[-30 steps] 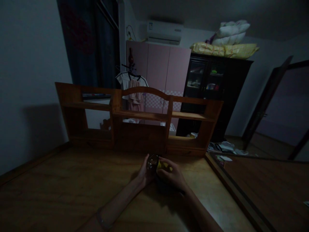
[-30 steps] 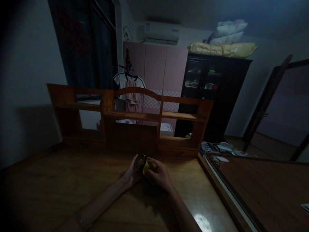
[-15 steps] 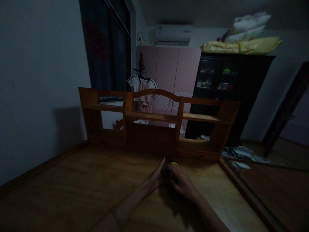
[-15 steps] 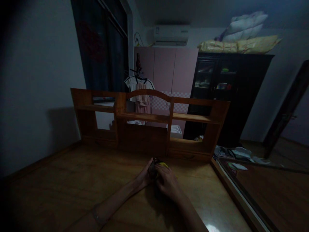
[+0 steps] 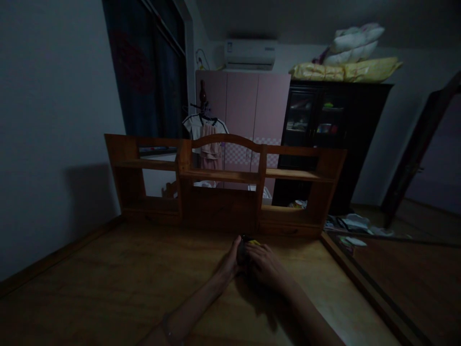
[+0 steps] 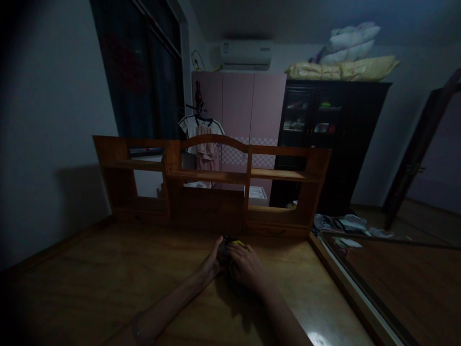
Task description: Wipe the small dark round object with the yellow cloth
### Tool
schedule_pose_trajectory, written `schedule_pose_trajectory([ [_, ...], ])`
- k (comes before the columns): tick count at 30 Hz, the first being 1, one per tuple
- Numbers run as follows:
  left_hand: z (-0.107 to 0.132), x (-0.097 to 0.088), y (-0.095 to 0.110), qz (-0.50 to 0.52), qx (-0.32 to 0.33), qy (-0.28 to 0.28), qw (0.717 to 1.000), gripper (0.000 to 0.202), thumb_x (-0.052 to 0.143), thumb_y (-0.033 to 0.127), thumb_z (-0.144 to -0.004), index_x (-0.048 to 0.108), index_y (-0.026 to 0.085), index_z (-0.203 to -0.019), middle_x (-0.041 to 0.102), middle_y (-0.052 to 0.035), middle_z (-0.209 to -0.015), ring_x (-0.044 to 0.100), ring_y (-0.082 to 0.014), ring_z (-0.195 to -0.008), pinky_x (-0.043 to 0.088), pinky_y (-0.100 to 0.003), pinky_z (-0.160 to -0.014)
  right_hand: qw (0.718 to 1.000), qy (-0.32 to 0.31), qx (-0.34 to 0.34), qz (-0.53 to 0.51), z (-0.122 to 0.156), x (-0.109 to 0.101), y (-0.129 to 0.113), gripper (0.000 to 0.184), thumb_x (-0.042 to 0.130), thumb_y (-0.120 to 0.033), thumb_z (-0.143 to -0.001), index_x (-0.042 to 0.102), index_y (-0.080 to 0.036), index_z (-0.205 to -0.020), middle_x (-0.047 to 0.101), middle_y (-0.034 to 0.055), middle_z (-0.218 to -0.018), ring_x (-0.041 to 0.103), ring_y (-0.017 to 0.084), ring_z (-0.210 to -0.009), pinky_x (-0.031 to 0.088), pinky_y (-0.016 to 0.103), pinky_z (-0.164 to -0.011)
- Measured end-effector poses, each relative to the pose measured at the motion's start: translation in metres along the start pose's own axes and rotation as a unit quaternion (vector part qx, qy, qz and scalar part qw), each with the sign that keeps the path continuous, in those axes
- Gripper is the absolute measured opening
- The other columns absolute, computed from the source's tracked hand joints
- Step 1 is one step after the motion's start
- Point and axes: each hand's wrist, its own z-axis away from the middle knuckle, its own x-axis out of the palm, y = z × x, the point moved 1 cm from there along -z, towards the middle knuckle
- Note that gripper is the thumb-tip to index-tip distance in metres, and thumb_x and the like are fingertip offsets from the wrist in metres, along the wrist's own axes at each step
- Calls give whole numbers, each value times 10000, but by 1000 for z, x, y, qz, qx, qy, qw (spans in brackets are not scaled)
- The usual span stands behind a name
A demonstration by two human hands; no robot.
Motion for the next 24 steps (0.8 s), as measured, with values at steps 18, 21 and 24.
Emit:
schedule_pose_trajectory([
  [18, -6, -7, -7, -54, 50, 68, 995, 644, 616, 631, -757, 539, 196, -1226, 662, -120, -1089, 663, -249, -905, 561, -296, -622, 930, 141, 96, -327, 1, 17, 9, 460, 444, -45, -605, 712, -236, -926, 714, 11, -904, 631, 207, -839, 475, 307, -790],
  [21, -10, -10, -10, -63, 66, 68, 994, 650, 640, 615, -747, 521, 203, -1235, 652, -114, -1089, 659, -245, -905, 570, -309, -634, 902, 138, 106, -396, 0, 20, 11, 459, 435, -54, -576, 723, -212, -898, 716, 10, -863, 630, 207, -822, 480, 314, -798],
  [24, -10, -10, -10, -70, 75, 82, 991, 650, 646, 625, -735, 528, 197, -1210, 649, -114, -1069, 653, -252, -903, 574, -319, -621, 882, 130, 117, -438, -1, 21, 13, 411, 474, -69, -595, 724, -199, -894, 712, 11, -850, 625, 210, -816, 483, 310, -779],
])
